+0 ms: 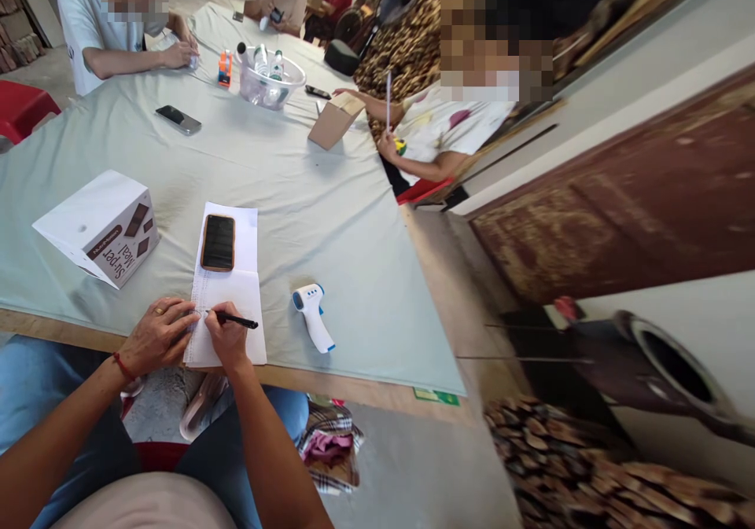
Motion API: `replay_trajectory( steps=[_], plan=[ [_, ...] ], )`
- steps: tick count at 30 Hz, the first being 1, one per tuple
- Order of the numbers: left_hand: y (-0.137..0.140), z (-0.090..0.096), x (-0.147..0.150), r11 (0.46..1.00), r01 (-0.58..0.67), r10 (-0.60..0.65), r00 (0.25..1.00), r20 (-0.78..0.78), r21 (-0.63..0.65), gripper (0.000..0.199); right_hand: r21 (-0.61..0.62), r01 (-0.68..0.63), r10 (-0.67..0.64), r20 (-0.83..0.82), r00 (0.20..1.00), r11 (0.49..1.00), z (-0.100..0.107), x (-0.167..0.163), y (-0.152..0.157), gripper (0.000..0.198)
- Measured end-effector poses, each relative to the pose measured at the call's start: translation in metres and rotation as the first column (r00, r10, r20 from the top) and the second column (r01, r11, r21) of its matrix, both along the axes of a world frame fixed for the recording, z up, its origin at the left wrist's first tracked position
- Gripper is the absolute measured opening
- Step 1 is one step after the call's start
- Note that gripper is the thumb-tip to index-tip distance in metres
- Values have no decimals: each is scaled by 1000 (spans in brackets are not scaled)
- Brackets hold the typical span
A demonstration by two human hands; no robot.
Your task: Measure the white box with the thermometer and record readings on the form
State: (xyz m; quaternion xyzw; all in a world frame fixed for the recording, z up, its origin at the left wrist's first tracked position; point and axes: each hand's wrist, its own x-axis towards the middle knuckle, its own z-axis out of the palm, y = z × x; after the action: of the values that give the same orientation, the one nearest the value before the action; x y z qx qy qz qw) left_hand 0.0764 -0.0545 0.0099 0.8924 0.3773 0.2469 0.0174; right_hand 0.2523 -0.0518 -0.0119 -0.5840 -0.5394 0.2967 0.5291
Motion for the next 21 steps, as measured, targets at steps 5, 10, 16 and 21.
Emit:
replay_trajectory(
  steps=[5, 10, 16, 21],
  plan=[
    [0, 1, 0, 1000, -2, 2, 1000, 9, -13, 29, -13, -5, 5, 5, 1000, 1000, 1, 0, 0, 16],
    [0, 0, 0, 999, -4, 4, 1000, 20, -34, 30, -22, -5, 6, 28, 1000, 1000, 1, 0, 0, 16],
    [0, -1, 0, 999, -5, 6, 1000, 18, -40, 30, -19, -16, 17, 47, 999, 1000, 0, 0, 0, 16],
    [0, -1, 0, 1000, 2, -1, 1000, 18, -15, 29, -20, -18, 18, 29, 999, 1000, 0, 0, 0, 16]
  ],
)
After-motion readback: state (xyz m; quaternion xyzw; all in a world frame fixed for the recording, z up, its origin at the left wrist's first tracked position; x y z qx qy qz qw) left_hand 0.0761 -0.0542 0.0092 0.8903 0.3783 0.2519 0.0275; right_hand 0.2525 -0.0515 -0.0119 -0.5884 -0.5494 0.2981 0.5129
